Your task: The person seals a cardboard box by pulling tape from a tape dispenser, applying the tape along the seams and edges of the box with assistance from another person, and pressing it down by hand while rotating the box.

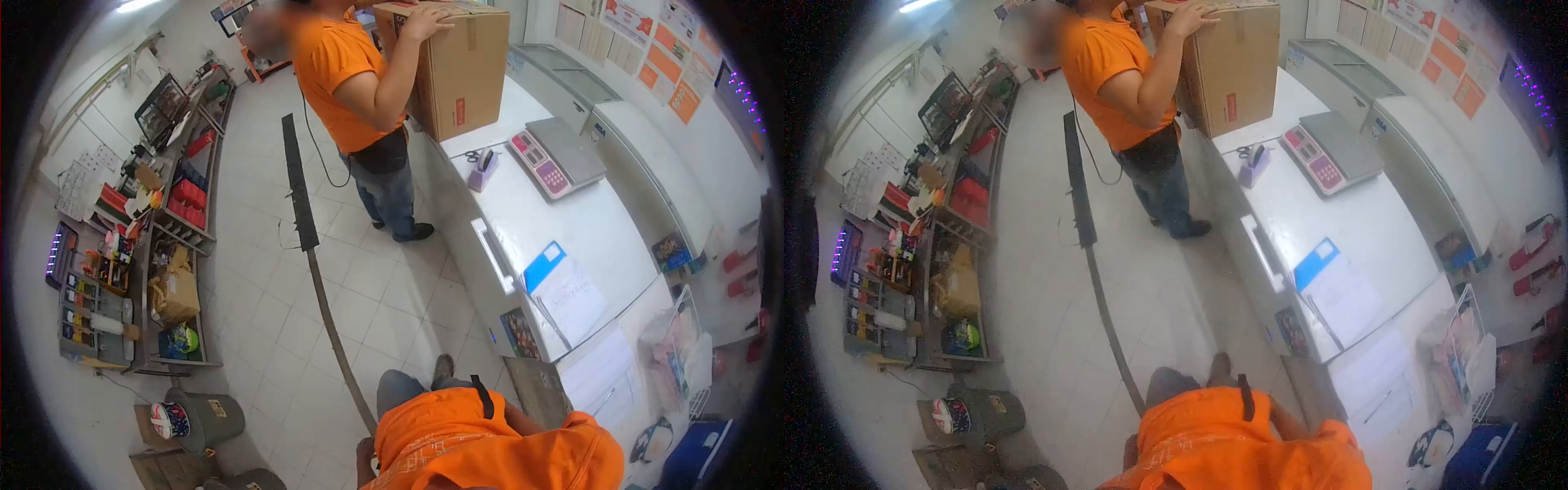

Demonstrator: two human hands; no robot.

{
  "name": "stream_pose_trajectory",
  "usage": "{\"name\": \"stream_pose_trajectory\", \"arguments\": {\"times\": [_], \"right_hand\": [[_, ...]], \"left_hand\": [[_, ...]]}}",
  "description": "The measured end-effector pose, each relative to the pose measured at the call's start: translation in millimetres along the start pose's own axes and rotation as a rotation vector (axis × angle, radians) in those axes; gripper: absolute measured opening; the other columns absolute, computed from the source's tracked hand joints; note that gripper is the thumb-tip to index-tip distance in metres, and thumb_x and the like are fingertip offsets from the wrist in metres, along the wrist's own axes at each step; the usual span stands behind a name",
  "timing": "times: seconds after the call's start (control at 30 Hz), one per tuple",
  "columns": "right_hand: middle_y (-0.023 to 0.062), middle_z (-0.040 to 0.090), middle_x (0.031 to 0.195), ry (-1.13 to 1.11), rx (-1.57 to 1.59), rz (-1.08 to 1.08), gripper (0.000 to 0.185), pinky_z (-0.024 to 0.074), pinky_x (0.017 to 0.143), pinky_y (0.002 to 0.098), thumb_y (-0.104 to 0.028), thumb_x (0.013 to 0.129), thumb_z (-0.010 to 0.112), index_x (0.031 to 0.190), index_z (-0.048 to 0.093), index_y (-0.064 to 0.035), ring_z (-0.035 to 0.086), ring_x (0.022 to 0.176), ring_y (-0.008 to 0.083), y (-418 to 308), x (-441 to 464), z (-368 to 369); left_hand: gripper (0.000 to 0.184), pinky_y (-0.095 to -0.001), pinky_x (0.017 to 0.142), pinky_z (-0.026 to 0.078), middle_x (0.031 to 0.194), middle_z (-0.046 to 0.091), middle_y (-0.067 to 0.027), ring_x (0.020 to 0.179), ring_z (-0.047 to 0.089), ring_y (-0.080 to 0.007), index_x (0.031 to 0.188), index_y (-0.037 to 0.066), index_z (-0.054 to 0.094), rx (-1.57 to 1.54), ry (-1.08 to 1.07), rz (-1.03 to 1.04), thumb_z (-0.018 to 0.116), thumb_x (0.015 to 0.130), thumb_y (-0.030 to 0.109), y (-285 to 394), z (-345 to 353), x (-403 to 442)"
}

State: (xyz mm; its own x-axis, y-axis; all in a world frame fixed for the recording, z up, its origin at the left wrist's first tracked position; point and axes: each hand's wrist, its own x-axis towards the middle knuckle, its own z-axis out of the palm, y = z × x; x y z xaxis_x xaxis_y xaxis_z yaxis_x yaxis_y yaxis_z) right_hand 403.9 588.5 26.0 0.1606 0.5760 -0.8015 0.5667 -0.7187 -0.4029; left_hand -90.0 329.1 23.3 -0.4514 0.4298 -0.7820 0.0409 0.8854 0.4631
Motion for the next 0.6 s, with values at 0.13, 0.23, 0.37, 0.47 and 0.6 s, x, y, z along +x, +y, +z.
{"name": "stream_pose_trajectory", "arguments": {"times": [0.13, 0.23, 0.37, 0.47, 0.6], "right_hand": [[0.0123, 0.071, 0.096, 0.024, 0.038, 0.027, 0.046, 0.0544, 0.076, 0.0374, -0.04, 0.093, 0.063, 0.112, 0.07, 0.0016, 0.066, 0.083, 0.0266, -41.4, 13.1, 13.4], [0.0126, 0.071, 0.096, 0.064, 0.075, 0.085, 0.047, 0.0543, 0.077, 0.0375, -0.04, 0.093, 0.064, 0.112, 0.07, 0.0019, 0.067, 0.084, 0.0269, -67.3, 14.7, 35.3], [0.013, 0.071, 0.096, 0.141, 0.128, 0.194, 0.047, 0.0542, 0.077, 0.0377, -0.041, 0.092, 0.064, 0.111, 0.07, 0.0023, 0.067, 0.084, 0.0274, -101.0, 8.8, 71.8], [0.0134, 0.071, 0.095, 0.203, 0.192, 0.279, 0.048, 0.0541, 0.078, 0.0378, -0.041, 0.092, 0.064, 0.111, 0.07, 0.0027, 0.067, 0.084, 0.0277, -153.1, -2.4, 100.6], [0.0146, 0.073, 0.088, 0.367, 0.345, 0.099, 0.037, 0.0534, 0.076, 0.0394, -0.031, 0.091, 0.062, 0.107, 0.074, -0.0003, 0.068, 0.082, 0.0279, -210.9, -7.5, 128.5]], "left_hand": [[0.022, -0.0404, 0.077, 0.055, 0.099, 0.071, -0.0128, 0.092, 0.068, -0.0292, 0.104, 0.006, 0.067, 0.003, -0.03, 0.018, 0.055, 0.092, 0.02, 44.6, -10.4, 40.7], [0.022, -0.0398, 0.076, 0.055, 0.098, 0.071, -0.0121, 0.091, 0.068, -0.0291, 0.104, 0.006, 0.067, 0.109, -0.096, 0.062, 0.056, 0.091, 0.02, 73.5, -23.7, 84.8], [0.022, -0.0389, 0.076, 0.055, 0.098, 0.071, -0.0113, 0.089, 0.068, -0.0289, 0.104, 0.006, 0.067, 0.439, -0.199, 0.293, 0.057, 0.09, 0.02, 120.6, -68.7, 166.2], [0.023, -0.0383, 0.075, 0.055, 0.097, 0.071, -0.0106, 0.088, 0.068, -0.0288, 0.105, 0.005, 0.068, 0.909, -0.251, 0.741, 0.058, 0.09, 0.02, 189.7, -124.0, 254.2], [0.021, -0.0378, 0.08, 0.056, 0.105, 0.071, -0.0082, 0.096, 0.069, -0.0258, 0.104, 0.009, 0.07, 1.107, -0.102, 1.125, 0.059, 0.09, 0.02, 299.0, -182.6, 364.2]]}}
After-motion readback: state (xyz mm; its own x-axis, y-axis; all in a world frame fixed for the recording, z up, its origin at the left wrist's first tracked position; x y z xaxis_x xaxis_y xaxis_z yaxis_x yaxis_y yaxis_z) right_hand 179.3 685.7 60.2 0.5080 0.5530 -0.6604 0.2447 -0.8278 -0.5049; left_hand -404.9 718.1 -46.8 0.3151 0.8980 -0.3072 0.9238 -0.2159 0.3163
